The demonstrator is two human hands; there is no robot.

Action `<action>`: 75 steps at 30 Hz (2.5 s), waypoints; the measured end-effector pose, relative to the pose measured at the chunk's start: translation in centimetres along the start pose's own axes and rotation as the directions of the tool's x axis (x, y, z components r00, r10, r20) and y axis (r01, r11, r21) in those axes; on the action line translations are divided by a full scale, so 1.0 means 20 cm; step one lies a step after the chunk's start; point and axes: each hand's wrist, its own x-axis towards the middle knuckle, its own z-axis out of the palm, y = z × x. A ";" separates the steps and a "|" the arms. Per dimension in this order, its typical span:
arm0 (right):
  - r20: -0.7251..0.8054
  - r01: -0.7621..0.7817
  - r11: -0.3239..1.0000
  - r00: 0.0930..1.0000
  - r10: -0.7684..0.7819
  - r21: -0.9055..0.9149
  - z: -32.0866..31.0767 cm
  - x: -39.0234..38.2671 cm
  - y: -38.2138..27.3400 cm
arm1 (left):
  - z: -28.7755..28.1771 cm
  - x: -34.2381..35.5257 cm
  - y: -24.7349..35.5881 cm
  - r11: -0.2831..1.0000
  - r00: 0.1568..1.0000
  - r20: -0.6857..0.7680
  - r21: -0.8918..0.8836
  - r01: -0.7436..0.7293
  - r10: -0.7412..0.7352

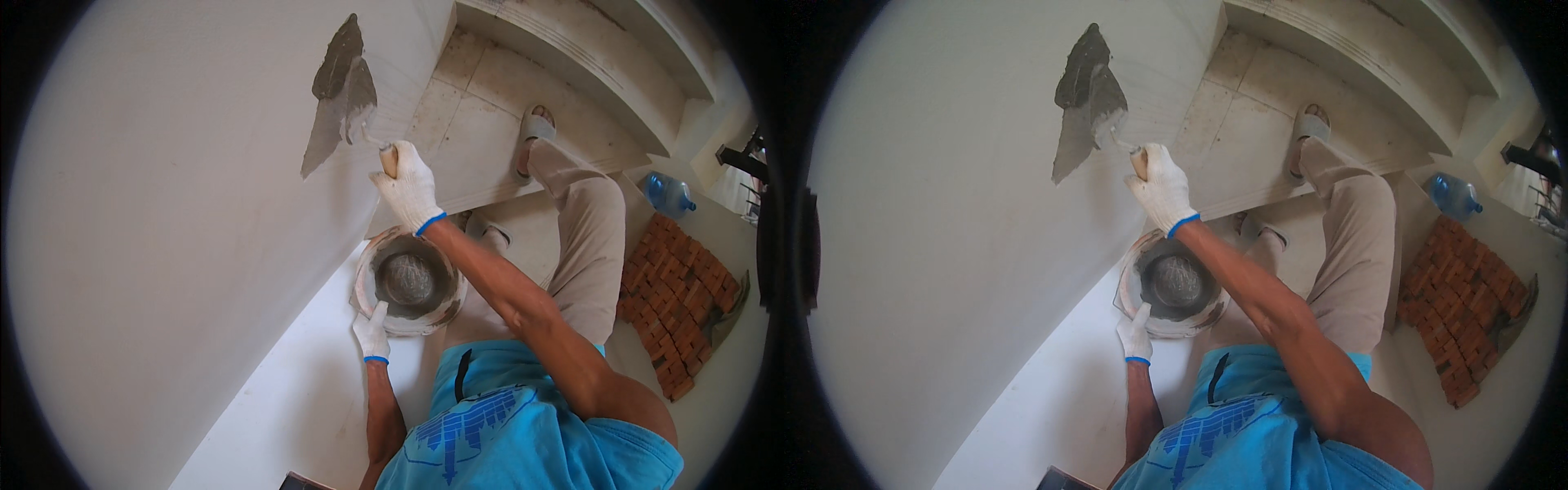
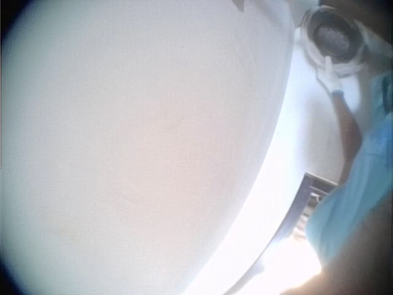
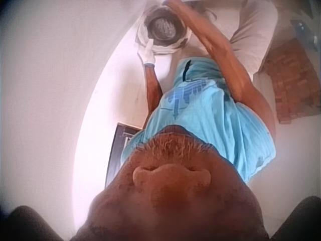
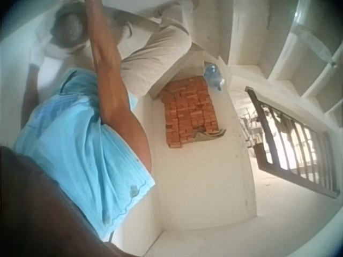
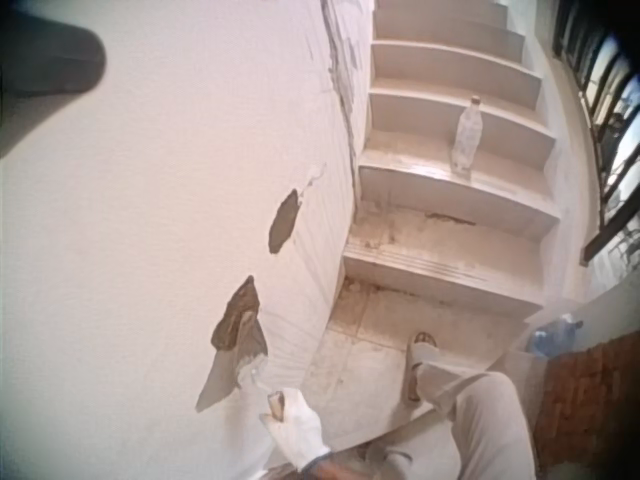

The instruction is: The person applies plaster to a wall using a trowel, smoothing the surface to fill gaps and create an even finish. The person repeatedly scoops plaster from a bucket and spreads it across the wall area.

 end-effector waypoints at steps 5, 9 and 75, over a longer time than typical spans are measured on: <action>0.001 0.081 0.997 0.997 -0.081 0.016 0.07 0.08 -0.03 | 0.00 0.01 0.01 0.999 0.999 0.020 0.031 0.029 -0.030; 0.111 0.078 0.997 0.991 -0.075 -0.017 0.10 -0.03 0.00 | 0.00 0.01 0.03 0.998 0.999 0.024 0.053 0.034 -0.035; 0.081 0.124 0.989 0.988 -0.131 0.079 -0.04 0.16 -0.05 | -0.01 0.02 -0.03 1.000 0.999 0.028 0.014 0.023 -0.023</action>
